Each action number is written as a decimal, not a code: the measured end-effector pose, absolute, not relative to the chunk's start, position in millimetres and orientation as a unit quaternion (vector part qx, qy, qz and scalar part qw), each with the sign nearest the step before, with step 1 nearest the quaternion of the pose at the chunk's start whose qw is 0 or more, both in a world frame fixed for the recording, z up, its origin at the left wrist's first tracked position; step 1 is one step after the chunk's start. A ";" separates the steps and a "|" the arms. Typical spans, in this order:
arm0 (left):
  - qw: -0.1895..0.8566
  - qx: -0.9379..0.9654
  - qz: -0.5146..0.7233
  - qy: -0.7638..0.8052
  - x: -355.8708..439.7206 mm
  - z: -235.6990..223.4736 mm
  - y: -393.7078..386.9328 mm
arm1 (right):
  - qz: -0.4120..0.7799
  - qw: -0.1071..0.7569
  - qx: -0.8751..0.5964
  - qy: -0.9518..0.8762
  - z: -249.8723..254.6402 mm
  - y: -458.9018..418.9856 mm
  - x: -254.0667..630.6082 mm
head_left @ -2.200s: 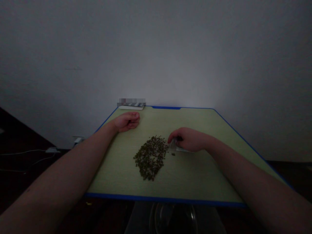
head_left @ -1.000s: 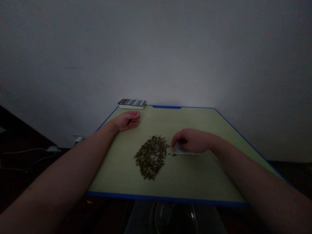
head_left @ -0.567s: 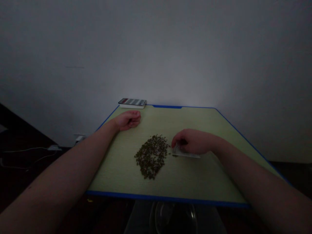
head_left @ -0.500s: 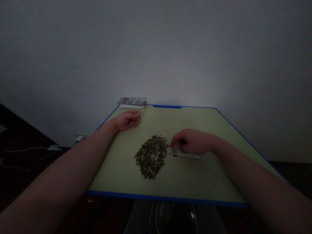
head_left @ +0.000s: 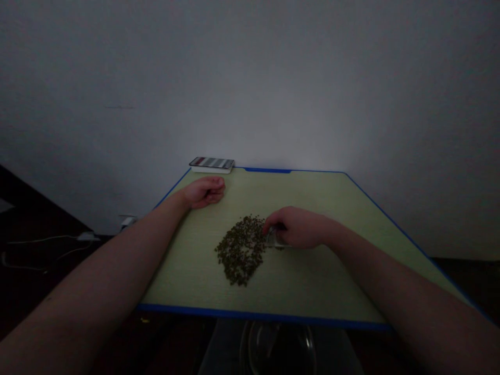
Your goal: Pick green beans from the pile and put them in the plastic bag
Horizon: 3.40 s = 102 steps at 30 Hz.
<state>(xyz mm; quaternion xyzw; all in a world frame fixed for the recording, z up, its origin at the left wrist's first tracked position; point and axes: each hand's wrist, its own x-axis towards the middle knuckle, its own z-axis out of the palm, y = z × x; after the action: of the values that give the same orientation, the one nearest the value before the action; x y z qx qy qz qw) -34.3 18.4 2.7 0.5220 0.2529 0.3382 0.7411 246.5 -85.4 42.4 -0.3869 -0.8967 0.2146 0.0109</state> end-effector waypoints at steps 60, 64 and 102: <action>0.739 0.525 0.336 0.255 -33.8 3.4 18.1 | 0.388 -0.052 -0.226 -0.892 59.9 -123.1 239.8; 0.741 0.524 0.336 0.251 -34.3 2.5 19.4 | 0.301 0.018 -0.210 -0.930 57.0 -132.8 223.7; 0.740 0.527 0.335 0.249 -36.0 1.0 19.4 | 0.174 -0.032 -0.462 -0.869 54.4 -95.3 260.9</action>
<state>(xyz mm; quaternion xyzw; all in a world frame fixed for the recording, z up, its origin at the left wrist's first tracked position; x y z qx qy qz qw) -36.0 19.4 1.0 0.5273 0.2489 0.3345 0.7404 260.9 -95.3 54.4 -0.4621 -0.8689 0.1741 -0.0324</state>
